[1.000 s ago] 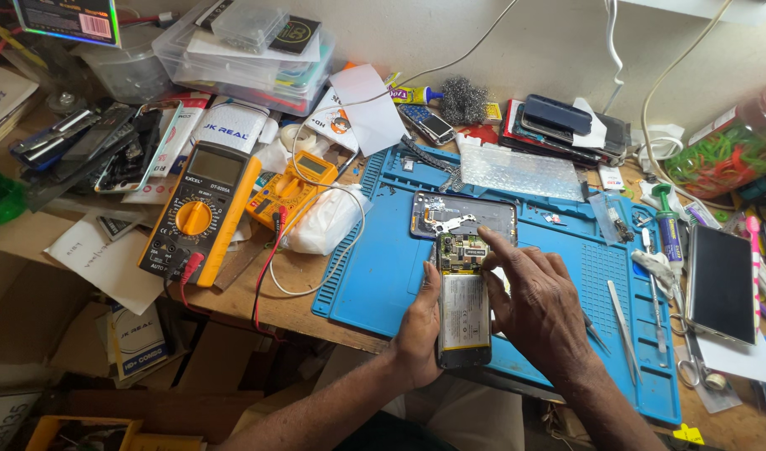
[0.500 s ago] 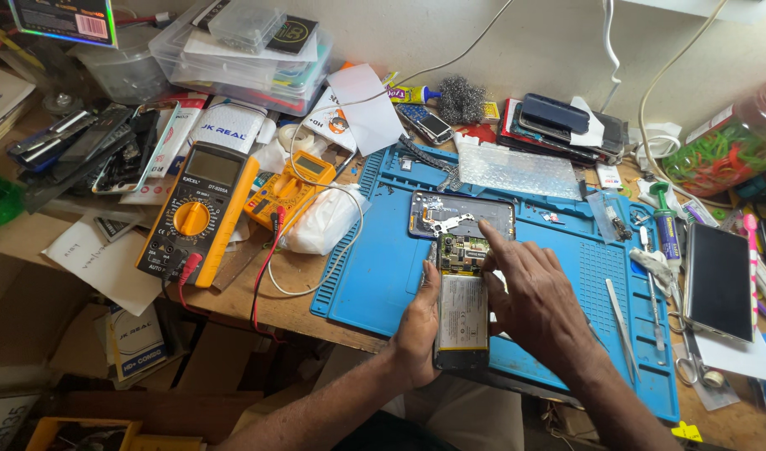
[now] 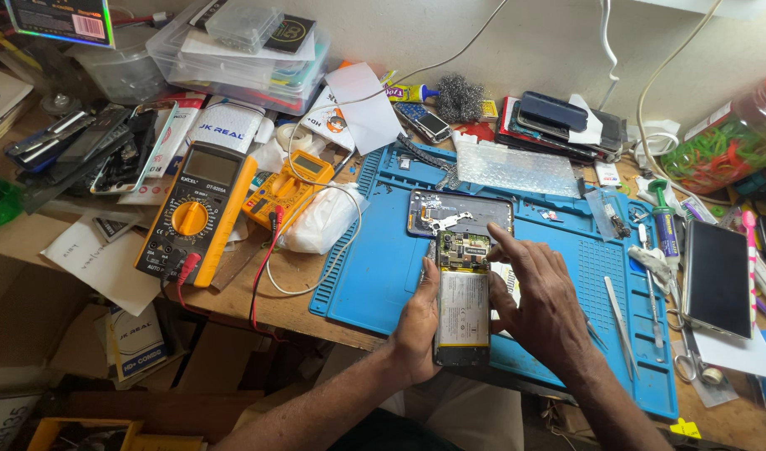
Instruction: The person uses a small screwdriver to remove screws from a disassembled mobile phone on a blue work mat. They then use tweezers to lift and remove the motherboard from the phone's chassis, placing it on a white paper sheet. The person continues to manipulate the motherboard and other internal components with tweezers.
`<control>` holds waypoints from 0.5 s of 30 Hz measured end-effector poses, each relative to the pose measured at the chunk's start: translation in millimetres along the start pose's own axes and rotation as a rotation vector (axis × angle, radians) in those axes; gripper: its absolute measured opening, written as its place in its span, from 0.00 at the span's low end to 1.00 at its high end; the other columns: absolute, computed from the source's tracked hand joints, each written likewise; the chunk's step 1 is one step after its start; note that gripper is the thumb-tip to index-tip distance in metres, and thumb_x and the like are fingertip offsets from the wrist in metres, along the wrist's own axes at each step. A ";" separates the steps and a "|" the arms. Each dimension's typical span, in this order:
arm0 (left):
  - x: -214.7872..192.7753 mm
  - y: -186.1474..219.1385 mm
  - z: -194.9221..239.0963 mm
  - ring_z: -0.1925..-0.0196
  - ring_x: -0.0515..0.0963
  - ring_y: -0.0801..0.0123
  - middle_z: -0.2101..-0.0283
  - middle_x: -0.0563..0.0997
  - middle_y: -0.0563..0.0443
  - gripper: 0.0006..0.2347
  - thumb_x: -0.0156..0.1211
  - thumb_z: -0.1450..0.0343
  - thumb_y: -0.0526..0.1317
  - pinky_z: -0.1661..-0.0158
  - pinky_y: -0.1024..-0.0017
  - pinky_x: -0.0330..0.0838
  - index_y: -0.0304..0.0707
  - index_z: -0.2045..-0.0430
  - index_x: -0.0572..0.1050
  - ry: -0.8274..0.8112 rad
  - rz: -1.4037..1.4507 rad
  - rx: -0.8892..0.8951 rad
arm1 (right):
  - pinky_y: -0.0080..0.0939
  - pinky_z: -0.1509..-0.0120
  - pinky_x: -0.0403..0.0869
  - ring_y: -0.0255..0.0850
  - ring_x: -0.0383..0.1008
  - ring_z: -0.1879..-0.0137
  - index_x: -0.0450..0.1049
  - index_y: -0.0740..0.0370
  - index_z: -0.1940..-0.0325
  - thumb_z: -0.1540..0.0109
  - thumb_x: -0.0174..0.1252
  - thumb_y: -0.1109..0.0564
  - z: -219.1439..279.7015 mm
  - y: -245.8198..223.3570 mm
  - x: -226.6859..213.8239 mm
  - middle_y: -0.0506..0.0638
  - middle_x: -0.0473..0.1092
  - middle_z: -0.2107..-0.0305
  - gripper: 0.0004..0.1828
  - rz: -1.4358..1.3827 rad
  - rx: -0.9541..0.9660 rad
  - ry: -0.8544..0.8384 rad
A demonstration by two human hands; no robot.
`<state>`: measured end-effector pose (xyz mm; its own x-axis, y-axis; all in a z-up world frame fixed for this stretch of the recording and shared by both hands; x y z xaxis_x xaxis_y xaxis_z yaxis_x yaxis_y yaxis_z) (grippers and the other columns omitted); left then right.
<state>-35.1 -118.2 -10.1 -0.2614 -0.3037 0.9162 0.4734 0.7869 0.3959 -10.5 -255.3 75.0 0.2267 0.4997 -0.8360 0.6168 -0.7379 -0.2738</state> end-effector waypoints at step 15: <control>-9.6 -2.9 -1.6 0.45 0.81 0.61 0.44 0.76 0.42 0.34 0.25 0.22 0.66 0.47 0.61 0.79 0.35 0.36 0.64 0.149 -0.003 -0.070 | 0.48 0.45 0.74 0.46 0.79 0.51 0.73 0.57 0.39 0.44 0.64 0.66 26.7 -15.1 5.2 0.51 0.78 0.60 0.28 0.142 -0.120 0.161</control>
Point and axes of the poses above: each hand's wrist, its own z-axis away from the middle knuckle, its own x-axis out of the palm, y = z × x, the point moved 3 cm from there along -z, towards the middle knuckle
